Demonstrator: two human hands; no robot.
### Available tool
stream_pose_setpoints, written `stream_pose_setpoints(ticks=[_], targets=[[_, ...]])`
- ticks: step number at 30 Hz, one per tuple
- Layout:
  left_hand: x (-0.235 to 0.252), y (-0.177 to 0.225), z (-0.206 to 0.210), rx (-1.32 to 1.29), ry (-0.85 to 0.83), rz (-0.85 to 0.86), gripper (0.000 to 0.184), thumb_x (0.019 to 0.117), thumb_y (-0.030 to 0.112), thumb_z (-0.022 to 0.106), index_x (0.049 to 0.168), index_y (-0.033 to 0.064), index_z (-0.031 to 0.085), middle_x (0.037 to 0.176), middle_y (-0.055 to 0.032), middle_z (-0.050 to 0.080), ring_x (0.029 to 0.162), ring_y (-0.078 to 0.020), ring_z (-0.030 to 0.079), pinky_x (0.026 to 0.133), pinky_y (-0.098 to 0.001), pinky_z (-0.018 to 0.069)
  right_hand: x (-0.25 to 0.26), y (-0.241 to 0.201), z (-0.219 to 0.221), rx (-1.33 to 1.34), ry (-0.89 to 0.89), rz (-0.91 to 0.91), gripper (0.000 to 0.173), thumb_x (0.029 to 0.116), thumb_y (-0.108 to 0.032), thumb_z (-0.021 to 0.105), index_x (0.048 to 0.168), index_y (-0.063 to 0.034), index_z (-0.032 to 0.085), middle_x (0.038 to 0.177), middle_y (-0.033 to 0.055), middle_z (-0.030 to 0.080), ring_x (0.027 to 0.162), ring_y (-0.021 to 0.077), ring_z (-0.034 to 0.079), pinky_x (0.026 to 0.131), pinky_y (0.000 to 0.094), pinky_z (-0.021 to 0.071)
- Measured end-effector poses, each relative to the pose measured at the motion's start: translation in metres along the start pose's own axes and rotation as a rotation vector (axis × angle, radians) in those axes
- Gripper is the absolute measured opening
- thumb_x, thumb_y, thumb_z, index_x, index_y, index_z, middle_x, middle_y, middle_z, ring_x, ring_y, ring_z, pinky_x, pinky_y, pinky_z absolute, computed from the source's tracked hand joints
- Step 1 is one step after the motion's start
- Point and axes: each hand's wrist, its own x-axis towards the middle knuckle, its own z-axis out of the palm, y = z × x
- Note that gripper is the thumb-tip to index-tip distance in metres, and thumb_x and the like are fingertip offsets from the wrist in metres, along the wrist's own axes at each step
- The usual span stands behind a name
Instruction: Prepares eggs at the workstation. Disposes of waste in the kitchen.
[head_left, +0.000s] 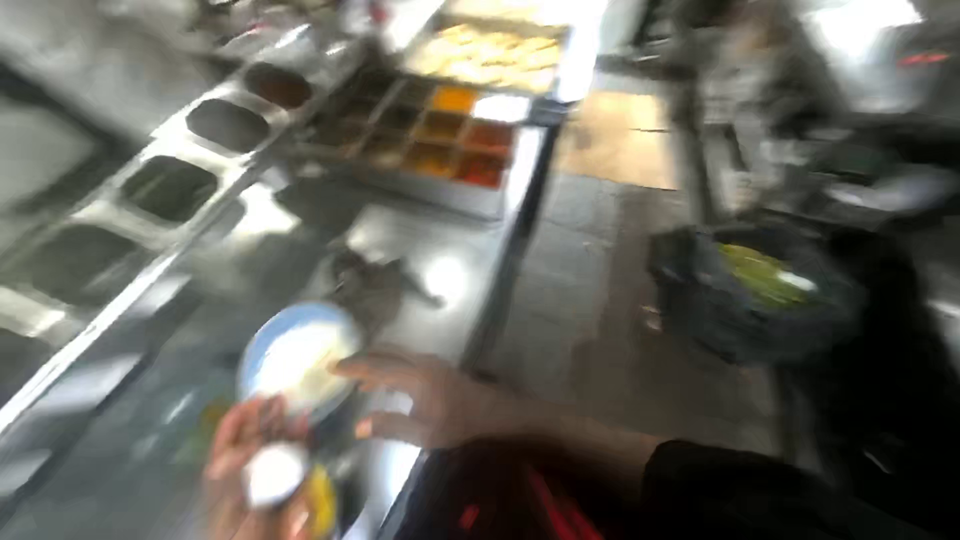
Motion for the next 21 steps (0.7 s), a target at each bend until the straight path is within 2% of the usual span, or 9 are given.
stream_pose_setpoints(ticks=[2, 5, 8, 11, 13, 14, 16, 18, 21], targets=[[-0.008, -0.006, 0.015, 0.058, 0.276, 0.048, 0.033, 0.1072, 0.028, 0.049, 0.139, 0.0221, 0.056, 0.134, 0.0009, 0.066, 0.115, -0.0127, 0.066, 0.087, -0.0326, 0.0609, 0.024, -0.011, 0.048, -0.024, -0.226, -0.140, 0.045, 0.0981, -0.020, 0.066, 0.142, -0.0073, 0.061, 0.137, 0.0109, 0.063, 0.123, 0.0203, 0.063, 0.105, 0.0409, 0.0544], [-0.015, 0.007, 0.013, 0.201, 0.340, 0.116, 0.049, 0.1096, 0.039, 0.042, 0.155, 0.0204, 0.040, 0.156, 0.0027, 0.049, 0.138, -0.0125, 0.050, 0.108, -0.0353, 0.0488, 0.042, -0.014, 0.088, -0.043, -0.245, -0.221, 0.040, 0.0968, -0.025, 0.066, 0.132, -0.0054, 0.067, 0.126, 0.0095, 0.070, 0.112, 0.0184, 0.067, 0.097, 0.0392, 0.0556], [-0.017, 0.024, -0.003, 0.397, 0.428, 0.199, 0.060, 0.1101, 0.048, 0.027, 0.150, 0.0059, 0.044, 0.150, -0.0058, 0.054, 0.136, -0.0148, 0.052, 0.112, -0.0360, 0.0456, 0.062, -0.011, 0.100, 0.044, -0.379, -0.123, 0.044, 0.0963, -0.023, 0.068, 0.137, -0.0064, 0.063, 0.124, 0.0095, 0.067, 0.100, 0.0135, 0.070, 0.084, 0.0332, 0.0623], [-0.048, 0.026, -0.060, 1.021, 0.678, 0.291, 0.045, 0.1069, 0.036, 0.047, 0.136, 0.0045, 0.061, 0.147, -0.0101, 0.056, 0.140, -0.0211, 0.048, 0.115, -0.0417, 0.0415, 0.055, 0.004, 0.111, -0.096, -0.477, -0.191, 0.045, 0.0954, -0.023, 0.067, 0.139, -0.0102, 0.063, 0.128, 0.0102, 0.064, 0.098, 0.0140, 0.069, 0.080, 0.0319, 0.0626], [-0.077, 0.021, -0.094, 1.357, 0.880, 0.020, 0.052, 0.0995, 0.047, 0.059, 0.136, 0.0108, 0.063, 0.147, -0.0147, 0.055, 0.143, -0.0386, 0.040, 0.113, -0.0608, 0.0343, 0.039, 0.025, 0.118, -0.207, -0.555, -0.302, 0.044, 0.0929, -0.020, 0.068, 0.135, -0.0097, 0.066, 0.126, 0.0126, 0.065, 0.098, 0.0189, 0.070, 0.079, 0.0363, 0.0625], [-0.087, 0.015, -0.108, 1.388, 0.907, -0.150, 0.058, 0.0976, 0.052, 0.061, 0.139, 0.0118, 0.062, 0.147, -0.0185, 0.053, 0.143, -0.0468, 0.036, 0.109, -0.0694, 0.0332, 0.031, 0.036, 0.121, -0.283, -0.595, -0.346, 0.043, 0.0928, -0.022, 0.067, 0.134, -0.0106, 0.066, 0.127, 0.0125, 0.066, 0.102, 0.0211, 0.070, 0.082, 0.0387, 0.0621], [-0.101, 0.000, -0.131, 1.285, 0.866, -0.329, 0.058, 0.0986, 0.049, 0.063, 0.144, 0.0132, 0.059, 0.143, -0.0189, 0.056, 0.139, -0.0454, 0.042, 0.108, -0.0690, 0.0374, 0.020, 0.049, 0.125, -0.413, -0.649, -0.428, 0.042, 0.0930, -0.025, 0.065, 0.133, -0.0127, 0.067, 0.128, 0.0107, 0.067, 0.112, 0.0245, 0.068, 0.090, 0.0422, 0.0600], [-0.107, -0.012, -0.141, 1.130, 0.821, -0.314, 0.047, 0.1036, 0.033, 0.062, 0.145, 0.0126, 0.057, 0.134, -0.0172, 0.064, 0.123, -0.0339, 0.062, 0.104, -0.0577, 0.0489, 0.019, 0.050, 0.126, -0.442, -0.631, -0.495, 0.040, 0.0946, -0.026, 0.064, 0.133, -0.0120, 0.066, 0.127, 0.0103, 0.067, 0.113, 0.0245, 0.068, 0.091, 0.0407, 0.0597], [-0.104, -0.018, -0.134, 1.012, 0.880, -0.258, 0.040, 0.1060, 0.017, 0.056, 0.146, 0.0132, 0.057, 0.129, -0.0155, 0.068, 0.115, -0.0293, 0.067, 0.101, -0.0536, 0.0515, 0.020, 0.048, 0.127, -0.502, -0.645, -0.511, 0.041, 0.0947, -0.027, 0.061, 0.133, -0.0138, 0.066, 0.124, 0.0100, 0.068, 0.109, 0.0254, 0.068, 0.086, 0.0404, 0.0601]])
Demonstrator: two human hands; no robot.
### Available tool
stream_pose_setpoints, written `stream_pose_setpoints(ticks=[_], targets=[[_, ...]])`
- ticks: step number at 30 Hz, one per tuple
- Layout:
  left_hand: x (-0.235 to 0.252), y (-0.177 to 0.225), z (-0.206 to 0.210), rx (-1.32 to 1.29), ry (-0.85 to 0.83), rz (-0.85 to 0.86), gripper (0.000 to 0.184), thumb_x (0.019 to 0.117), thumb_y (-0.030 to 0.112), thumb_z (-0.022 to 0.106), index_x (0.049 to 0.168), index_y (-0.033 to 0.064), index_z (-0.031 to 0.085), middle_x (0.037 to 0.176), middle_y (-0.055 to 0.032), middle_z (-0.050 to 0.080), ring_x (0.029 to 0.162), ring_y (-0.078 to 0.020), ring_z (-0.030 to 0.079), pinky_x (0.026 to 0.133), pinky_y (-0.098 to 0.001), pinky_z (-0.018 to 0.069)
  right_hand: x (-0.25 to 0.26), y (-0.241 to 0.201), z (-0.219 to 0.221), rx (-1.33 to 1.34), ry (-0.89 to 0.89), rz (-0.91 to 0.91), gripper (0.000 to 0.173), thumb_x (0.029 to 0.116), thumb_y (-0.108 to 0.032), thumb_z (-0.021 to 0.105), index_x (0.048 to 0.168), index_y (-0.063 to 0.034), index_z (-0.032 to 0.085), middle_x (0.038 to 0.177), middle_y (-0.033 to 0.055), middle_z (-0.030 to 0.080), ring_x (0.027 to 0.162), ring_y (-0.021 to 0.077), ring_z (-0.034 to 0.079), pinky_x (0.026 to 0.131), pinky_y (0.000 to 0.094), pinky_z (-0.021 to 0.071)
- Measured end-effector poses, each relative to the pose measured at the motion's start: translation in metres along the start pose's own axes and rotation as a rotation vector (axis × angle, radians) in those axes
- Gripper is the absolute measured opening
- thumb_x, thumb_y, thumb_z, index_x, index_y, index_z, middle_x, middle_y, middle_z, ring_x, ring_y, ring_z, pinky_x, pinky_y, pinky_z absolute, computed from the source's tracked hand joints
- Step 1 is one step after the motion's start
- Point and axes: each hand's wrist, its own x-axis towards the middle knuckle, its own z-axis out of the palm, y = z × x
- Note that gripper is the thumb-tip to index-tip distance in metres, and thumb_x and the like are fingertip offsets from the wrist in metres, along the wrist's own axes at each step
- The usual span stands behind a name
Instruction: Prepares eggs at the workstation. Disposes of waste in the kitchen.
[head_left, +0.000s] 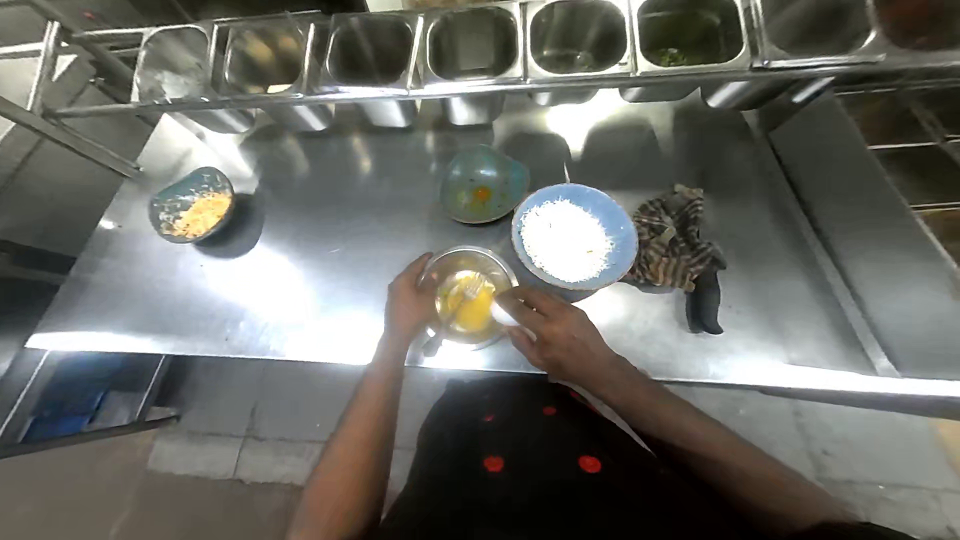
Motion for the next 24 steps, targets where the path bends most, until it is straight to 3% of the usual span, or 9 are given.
stream_pose_setpoints(ticks=[6, 10, 15, 18, 21, 24], targets=[[-0.004, 0.007, 0.007, -0.013, 0.058, -0.047, 0.039, 0.1052, 0.013, 0.056, 0.144, 0.0148, 0.060, 0.126, -0.0156, 0.070, 0.113, -0.0312, 0.068, 0.099, -0.0553, 0.0517, 0.002, -0.005, 0.000, 0.014, -0.047, -0.005, 0.042, 0.0933, -0.027, 0.064, 0.133, -0.0138, 0.067, 0.124, 0.0091, 0.068, 0.110, 0.0239, 0.068, 0.089, 0.0393, 0.0595], [-0.012, 0.012, 0.007, 0.013, 0.079, -0.030, 0.038, 0.1063, 0.017, 0.055, 0.144, 0.0149, 0.059, 0.123, -0.0175, 0.070, 0.105, -0.0367, 0.069, 0.089, -0.0608, 0.0539, 0.002, -0.008, 0.000, 0.007, -0.025, -0.011, 0.040, 0.0910, -0.026, 0.064, 0.129, -0.0138, 0.069, 0.121, 0.0078, 0.069, 0.107, 0.0206, 0.070, 0.087, 0.0359, 0.0602], [-0.008, 0.009, 0.010, 0.019, 0.082, -0.021, 0.037, 0.1053, 0.015, 0.057, 0.142, 0.0131, 0.060, 0.122, -0.0169, 0.071, 0.105, -0.0357, 0.070, 0.091, -0.0597, 0.0540, 0.000, -0.008, -0.001, 0.043, -0.039, 0.015, 0.041, 0.0934, -0.027, 0.065, 0.132, -0.0142, 0.068, 0.122, 0.0079, 0.069, 0.106, 0.0191, 0.070, 0.087, 0.0355, 0.0605], [-0.007, 0.011, 0.011, 0.043, 0.081, -0.016, 0.037, 0.1053, 0.014, 0.057, 0.142, 0.0119, 0.061, 0.121, -0.0172, 0.071, 0.104, -0.0356, 0.070, 0.091, -0.0590, 0.0538, 0.000, -0.009, -0.002, 0.059, -0.065, 0.060, 0.042, 0.0918, -0.026, 0.066, 0.131, -0.0124, 0.069, 0.117, 0.0099, 0.070, 0.093, 0.0198, 0.072, 0.077, 0.0365, 0.0624], [-0.005, 0.006, 0.012, 0.052, 0.089, -0.016, 0.037, 0.1050, 0.014, 0.057, 0.142, 0.0128, 0.061, 0.121, -0.0155, 0.072, 0.106, -0.0337, 0.070, 0.094, -0.0574, 0.0539, -0.001, -0.008, -0.002, 0.068, -0.104, 0.096, 0.042, 0.0938, -0.027, 0.065, 0.133, -0.0132, 0.068, 0.120, 0.0090, 0.070, 0.096, 0.0192, 0.072, 0.079, 0.0365, 0.0624], [-0.006, 0.009, 0.011, 0.052, 0.082, -0.028, 0.037, 0.1049, 0.014, 0.057, 0.142, 0.0125, 0.061, 0.123, -0.0158, 0.071, 0.108, -0.0340, 0.069, 0.095, -0.0576, 0.0532, 0.002, -0.009, -0.007, 0.140, -0.147, 0.148, 0.043, 0.0938, -0.026, 0.066, 0.134, -0.0121, 0.068, 0.119, 0.0111, 0.070, 0.084, 0.0203, 0.072, 0.070, 0.0371, 0.0624]])
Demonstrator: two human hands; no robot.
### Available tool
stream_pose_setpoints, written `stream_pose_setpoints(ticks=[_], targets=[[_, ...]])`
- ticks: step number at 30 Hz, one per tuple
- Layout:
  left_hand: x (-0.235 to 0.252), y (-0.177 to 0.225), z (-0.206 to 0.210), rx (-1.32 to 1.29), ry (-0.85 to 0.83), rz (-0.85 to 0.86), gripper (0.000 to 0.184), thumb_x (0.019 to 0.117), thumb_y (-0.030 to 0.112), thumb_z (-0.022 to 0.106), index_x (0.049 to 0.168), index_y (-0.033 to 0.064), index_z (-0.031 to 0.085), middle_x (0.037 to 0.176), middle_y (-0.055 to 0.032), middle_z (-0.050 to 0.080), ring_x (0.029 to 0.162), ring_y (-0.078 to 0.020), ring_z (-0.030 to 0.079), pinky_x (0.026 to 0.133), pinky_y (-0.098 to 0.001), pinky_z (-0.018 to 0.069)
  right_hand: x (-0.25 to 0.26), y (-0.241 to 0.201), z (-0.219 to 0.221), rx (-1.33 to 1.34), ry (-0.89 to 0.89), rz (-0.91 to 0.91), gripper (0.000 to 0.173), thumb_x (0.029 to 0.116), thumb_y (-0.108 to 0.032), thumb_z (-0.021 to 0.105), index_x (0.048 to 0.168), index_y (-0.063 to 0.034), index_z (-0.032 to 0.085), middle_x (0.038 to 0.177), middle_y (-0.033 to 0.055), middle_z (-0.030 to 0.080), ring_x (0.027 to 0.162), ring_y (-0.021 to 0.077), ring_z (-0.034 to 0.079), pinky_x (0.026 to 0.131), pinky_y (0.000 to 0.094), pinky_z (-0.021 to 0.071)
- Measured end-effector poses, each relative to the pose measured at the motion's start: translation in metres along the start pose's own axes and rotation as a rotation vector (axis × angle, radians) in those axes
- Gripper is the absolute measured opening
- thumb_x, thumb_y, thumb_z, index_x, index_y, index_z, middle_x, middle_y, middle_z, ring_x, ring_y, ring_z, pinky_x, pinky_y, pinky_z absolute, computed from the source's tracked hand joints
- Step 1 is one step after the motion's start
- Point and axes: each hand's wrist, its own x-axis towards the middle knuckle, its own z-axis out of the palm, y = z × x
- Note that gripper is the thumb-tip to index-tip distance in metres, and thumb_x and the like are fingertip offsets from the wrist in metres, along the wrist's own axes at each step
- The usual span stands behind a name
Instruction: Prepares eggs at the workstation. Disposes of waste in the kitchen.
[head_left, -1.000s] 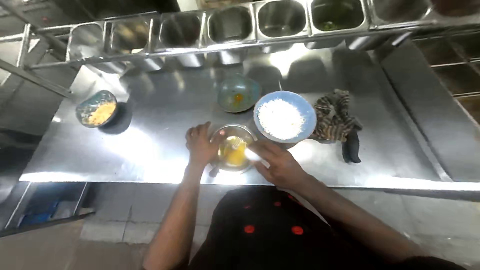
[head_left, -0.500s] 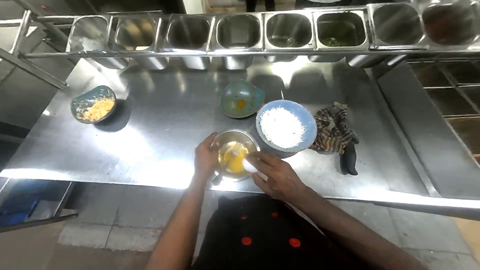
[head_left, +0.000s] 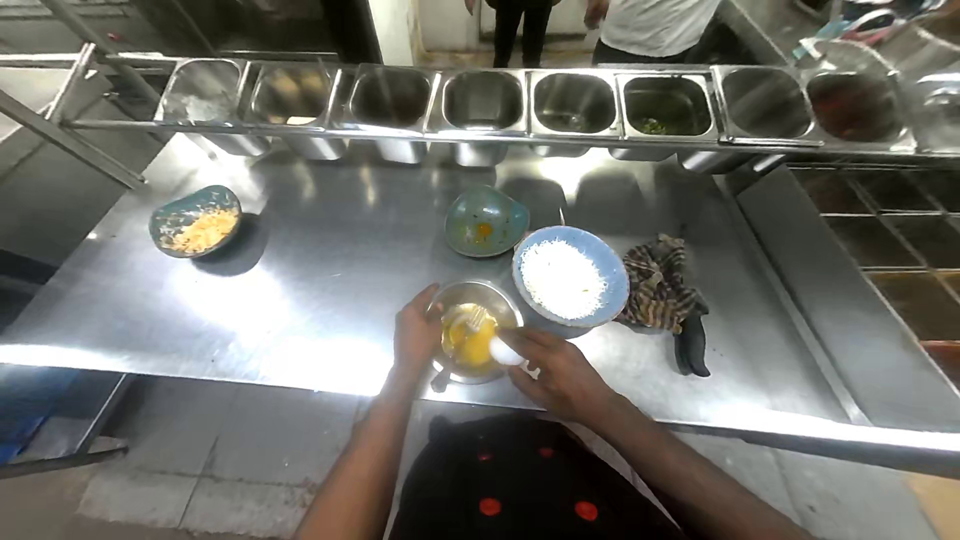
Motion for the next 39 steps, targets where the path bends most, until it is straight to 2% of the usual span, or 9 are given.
stream_pose_setpoints(ticks=[5, 8, 10, 14, 19, 23, 25, 28, 39], targets=[[-0.005, 0.002, -0.004, 0.003, 0.002, 0.007, 0.036, 0.1043, 0.016, 0.058, 0.140, 0.0105, 0.061, 0.123, -0.0174, 0.070, 0.108, -0.0366, 0.069, 0.094, -0.0598, 0.0532, 0.007, -0.001, -0.009, 0.097, -0.131, 0.127, 0.047, 0.0953, -0.030, 0.067, 0.139, -0.0150, 0.065, 0.123, 0.0105, 0.069, 0.086, 0.0201, 0.071, 0.074, 0.0393, 0.0610], [-0.006, 0.002, -0.008, -0.041, 0.061, 0.041, 0.053, 0.0977, 0.017, 0.069, 0.148, 0.0086, 0.052, 0.142, -0.0153, 0.060, 0.123, -0.0323, 0.063, 0.103, -0.0561, 0.0507, 0.022, -0.007, -0.023, 0.538, -0.102, 0.299, 0.045, 0.0930, -0.022, 0.071, 0.137, -0.0152, 0.066, 0.125, 0.0080, 0.063, 0.088, 0.0172, 0.070, 0.073, 0.0365, 0.0638], [-0.011, 0.003, -0.016, -0.107, 0.096, 0.262, 0.060, 0.0909, 0.015, 0.071, 0.148, 0.0081, 0.052, 0.154, -0.0130, 0.048, 0.138, -0.0293, 0.050, 0.111, -0.0537, 0.0449, 0.037, -0.011, -0.029, 0.915, -0.072, 0.433, 0.038, 0.0952, -0.015, 0.068, 0.133, -0.0123, 0.067, 0.113, 0.0078, 0.066, 0.076, 0.0189, 0.067, 0.066, 0.0369, 0.0610], [-0.023, 0.024, -0.027, -0.186, -0.106, 0.678, 0.055, 0.0889, 0.024, 0.074, 0.141, 0.0143, 0.061, 0.138, -0.0029, 0.062, 0.118, -0.0137, 0.064, 0.098, -0.0374, 0.0578, 0.056, -0.012, -0.031, 1.163, -0.083, 0.509, 0.030, 0.1007, -0.019, 0.060, 0.129, -0.0098, 0.060, 0.098, 0.0114, 0.069, 0.071, 0.0182, 0.067, 0.062, 0.0329, 0.0588], [-0.030, 0.036, -0.016, -0.095, 0.083, 0.735, 0.041, 0.0863, 0.022, 0.075, 0.126, 0.0102, 0.072, 0.114, -0.0028, 0.074, 0.086, -0.0087, 0.072, 0.073, -0.0290, 0.0628, 0.060, -0.012, -0.029, 1.097, -0.074, 0.387, 0.035, 0.0939, -0.017, 0.067, 0.128, -0.0090, 0.062, 0.104, 0.0122, 0.069, 0.073, 0.0198, 0.067, 0.063, 0.0331, 0.0592], [-0.031, 0.033, -0.006, -0.070, 0.209, 0.810, 0.044, 0.0846, 0.026, 0.076, 0.123, 0.0053, 0.073, 0.115, -0.0080, 0.074, 0.088, -0.0108, 0.073, 0.074, -0.0293, 0.0631, 0.056, -0.009, -0.021, 0.884, 0.024, 0.231, 0.044, 0.0893, -0.008, 0.070, 0.132, -0.0114, 0.062, 0.103, 0.0091, 0.073, 0.074, 0.0201, 0.071, 0.067, 0.0355, 0.0624], [-0.030, 0.031, -0.002, -0.060, 0.256, 0.836, 0.043, 0.0825, 0.025, 0.076, 0.120, 0.0048, 0.074, 0.113, -0.0089, 0.075, 0.087, -0.0111, 0.073, 0.072, -0.0287, 0.0627, 0.053, -0.004, -0.012, 0.507, 0.146, 0.022, 0.046, 0.0899, -0.016, 0.070, 0.135, -0.0092, 0.062, 0.113, 0.0032, 0.072, 0.082, 0.0111, 0.073, 0.072, 0.0304, 0.0651], [-0.029, 0.029, 0.004, -0.028, 0.315, 0.881, 0.041, 0.0806, 0.023, 0.075, 0.117, 0.0043, 0.075, 0.112, -0.0090, 0.076, 0.090, -0.0119, 0.073, 0.073, -0.0289, 0.0623, 0.057, 0.009, 0.001, 0.013, 0.380, -0.282, 0.044, 0.0894, -0.028, 0.065, 0.125, -0.0022, 0.068, 0.111, 0.0108, 0.074, 0.087, 0.0154, 0.073, 0.072, 0.0323, 0.0619], [-0.018, 0.019, 0.017, -0.083, 0.418, 1.010, 0.037, 0.0807, 0.022, 0.074, 0.110, -0.0005, 0.075, 0.103, -0.0122, 0.076, 0.089, -0.0136, 0.074, 0.077, -0.0287, 0.0624, 0.065, 0.023, 0.002, -0.027, 0.415, -0.420, 0.042, 0.0877, -0.028, 0.067, 0.119, -0.0014, 0.070, 0.109, 0.0114, 0.075, 0.096, 0.0168, 0.074, 0.083, 0.0303, 0.0615]])
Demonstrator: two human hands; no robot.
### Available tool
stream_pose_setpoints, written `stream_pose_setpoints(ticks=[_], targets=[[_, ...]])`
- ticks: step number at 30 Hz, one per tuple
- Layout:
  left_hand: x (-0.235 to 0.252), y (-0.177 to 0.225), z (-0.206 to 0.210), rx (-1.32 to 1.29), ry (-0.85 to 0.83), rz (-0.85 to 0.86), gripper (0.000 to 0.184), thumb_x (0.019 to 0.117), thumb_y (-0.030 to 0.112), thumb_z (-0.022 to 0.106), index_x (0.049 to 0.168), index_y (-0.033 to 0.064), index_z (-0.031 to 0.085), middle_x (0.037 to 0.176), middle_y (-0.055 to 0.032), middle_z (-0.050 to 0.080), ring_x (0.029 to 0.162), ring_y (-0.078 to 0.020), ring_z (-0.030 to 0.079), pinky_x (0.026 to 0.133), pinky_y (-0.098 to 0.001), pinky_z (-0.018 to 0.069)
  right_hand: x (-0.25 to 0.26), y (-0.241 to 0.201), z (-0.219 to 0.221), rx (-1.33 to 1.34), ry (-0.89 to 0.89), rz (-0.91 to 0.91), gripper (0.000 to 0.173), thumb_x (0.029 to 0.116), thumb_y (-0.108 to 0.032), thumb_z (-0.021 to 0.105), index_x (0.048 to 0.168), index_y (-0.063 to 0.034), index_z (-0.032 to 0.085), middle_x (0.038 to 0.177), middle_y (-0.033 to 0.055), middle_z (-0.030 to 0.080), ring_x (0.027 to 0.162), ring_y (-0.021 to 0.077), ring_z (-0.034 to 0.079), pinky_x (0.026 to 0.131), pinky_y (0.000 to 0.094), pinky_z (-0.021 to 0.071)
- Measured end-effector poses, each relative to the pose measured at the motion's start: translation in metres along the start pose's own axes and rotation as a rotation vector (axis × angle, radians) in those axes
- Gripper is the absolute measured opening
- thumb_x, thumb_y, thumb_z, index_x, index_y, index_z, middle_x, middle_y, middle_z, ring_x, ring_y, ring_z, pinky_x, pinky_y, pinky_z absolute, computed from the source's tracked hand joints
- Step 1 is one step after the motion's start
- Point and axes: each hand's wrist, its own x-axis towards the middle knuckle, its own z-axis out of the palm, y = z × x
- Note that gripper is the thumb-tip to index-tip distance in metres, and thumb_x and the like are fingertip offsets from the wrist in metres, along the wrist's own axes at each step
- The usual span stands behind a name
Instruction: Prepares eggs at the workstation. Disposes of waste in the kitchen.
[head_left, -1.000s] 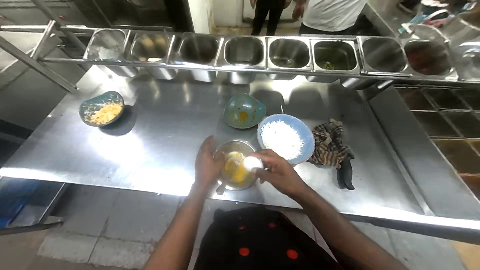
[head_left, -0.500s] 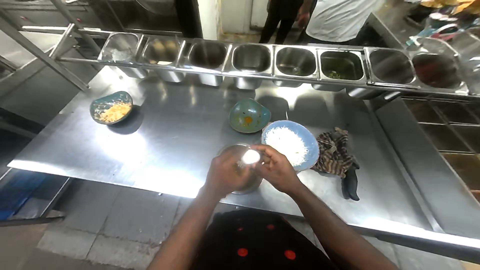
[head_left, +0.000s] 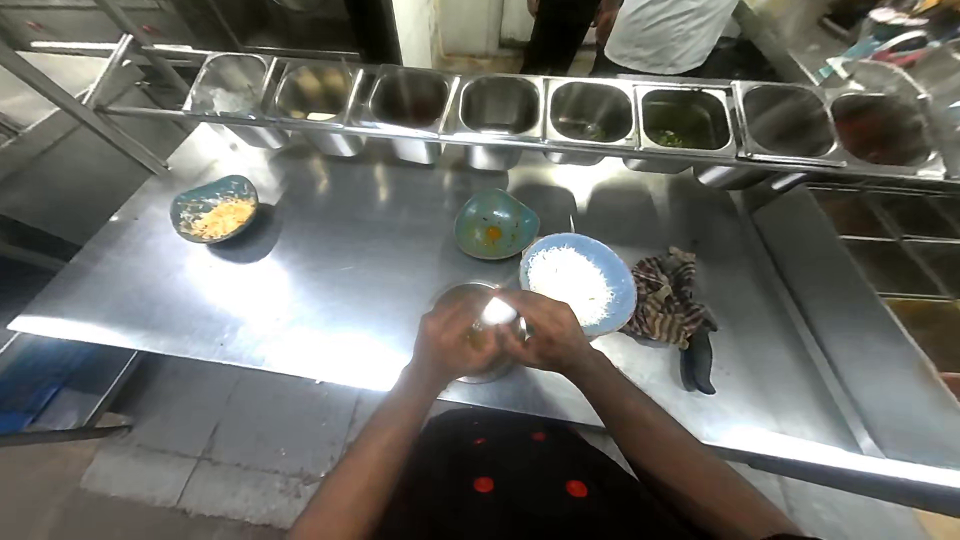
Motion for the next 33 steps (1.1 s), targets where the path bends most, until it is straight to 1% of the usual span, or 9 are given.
stream_pose_setpoints(ticks=[5, 9, 14, 21, 22, 25, 28, 30, 33], targets=[[0.000, -0.001, 0.004, -0.022, 0.024, -0.031, 0.038, 0.0827, 0.022, 0.071, 0.115, 0.0014, 0.075, 0.107, -0.0107, 0.076, 0.087, -0.0124, 0.073, 0.074, -0.0282, 0.0621, -0.003, 0.004, 0.003, 0.029, 0.009, -0.048, 0.041, 0.0929, -0.026, 0.067, 0.126, -0.0014, 0.068, 0.124, 0.0149, 0.071, 0.110, 0.0196, 0.072, 0.092, 0.0315, 0.0600], [-0.004, -0.006, 0.006, -0.022, 0.027, -0.024, 0.038, 0.0824, 0.020, 0.072, 0.114, -0.0004, 0.074, 0.106, -0.0126, 0.076, 0.089, -0.0135, 0.073, 0.075, -0.0285, 0.0620, -0.002, 0.004, 0.005, -0.022, 0.024, -0.072, 0.039, 0.0918, -0.024, 0.068, 0.123, -0.0008, 0.069, 0.119, 0.0148, 0.073, 0.104, 0.0195, 0.074, 0.087, 0.0306, 0.0611], [-0.002, -0.007, 0.002, -0.004, 0.004, 0.010, 0.037, 0.0834, 0.018, 0.069, 0.114, -0.0023, 0.074, 0.108, -0.0145, 0.075, 0.095, -0.0163, 0.074, 0.080, -0.0298, 0.0622, 0.001, 0.005, 0.007, -0.074, 0.037, -0.112, 0.038, 0.0911, -0.026, 0.067, 0.120, -0.0012, 0.070, 0.115, 0.0140, 0.074, 0.095, 0.0203, 0.074, 0.079, 0.0306, 0.0616], [0.001, -0.009, -0.002, 0.000, 0.018, 0.042, 0.037, 0.0832, 0.017, 0.069, 0.114, -0.0036, 0.073, 0.108, -0.0146, 0.075, 0.094, -0.0163, 0.073, 0.082, -0.0289, 0.0615, 0.005, 0.005, 0.010, -0.065, 0.073, -0.125, 0.033, 0.0900, -0.023, 0.067, 0.115, -0.0021, 0.071, 0.112, 0.0129, 0.075, 0.087, 0.0198, 0.073, 0.072, 0.0304, 0.0609], [0.003, -0.009, -0.003, 0.004, 0.020, 0.045, 0.037, 0.0833, 0.017, 0.069, 0.114, -0.0037, 0.073, 0.108, -0.0148, 0.075, 0.093, -0.0165, 0.073, 0.081, -0.0290, 0.0614, 0.007, 0.004, 0.009, -0.062, 0.074, -0.127, 0.032, 0.0902, -0.022, 0.066, 0.115, -0.0019, 0.071, 0.111, 0.0128, 0.075, 0.088, 0.0199, 0.073, 0.073, 0.0304, 0.0610], [0.008, -0.007, -0.009, 0.011, -0.018, 0.057, 0.037, 0.0854, 0.018, 0.068, 0.116, -0.0037, 0.072, 0.114, -0.0154, 0.075, 0.101, -0.0180, 0.073, 0.087, -0.0295, 0.0604, 0.009, 0.004, 0.007, -0.040, 0.060, -0.143, 0.035, 0.0913, -0.022, 0.065, 0.118, -0.0005, 0.071, 0.115, 0.0144, 0.074, 0.095, 0.0214, 0.074, 0.081, 0.0310, 0.0612], [0.013, -0.013, -0.019, -0.007, -0.094, 0.110, 0.039, 0.0857, 0.017, 0.068, 0.118, -0.0045, 0.071, 0.116, -0.0167, 0.073, 0.105, -0.0193, 0.072, 0.092, -0.0294, 0.0590, 0.012, 0.010, 0.002, -0.023, 0.004, -0.171, 0.033, 0.0923, -0.020, 0.064, 0.118, -0.0007, 0.070, 0.120, 0.0153, 0.073, 0.099, 0.0221, 0.073, 0.084, 0.0313, 0.0602], [0.016, -0.020, -0.025, -0.036, -0.141, 0.157, 0.039, 0.0867, 0.017, 0.068, 0.119, -0.0048, 0.071, 0.117, -0.0180, 0.073, 0.105, -0.0209, 0.072, 0.092, -0.0309, 0.0593, 0.014, 0.012, -0.003, 0.001, -0.041, -0.188, 0.030, 0.0937, -0.019, 0.062, 0.117, -0.0013, 0.069, 0.124, 0.0153, 0.071, 0.102, 0.0224, 0.073, 0.086, 0.0317, 0.0603], [0.024, -0.026, -0.034, -0.047, -0.237, 0.236, 0.039, 0.0877, 0.016, 0.067, 0.121, -0.0037, 0.070, 0.119, -0.0184, 0.073, 0.106, -0.0222, 0.072, 0.093, -0.0323, 0.0589, 0.017, 0.015, -0.011, 0.038, -0.095, -0.235, 0.028, 0.0938, -0.018, 0.063, 0.117, -0.0032, 0.069, 0.128, 0.0164, 0.069, 0.102, 0.0239, 0.072, 0.083, 0.0330, 0.0608]])
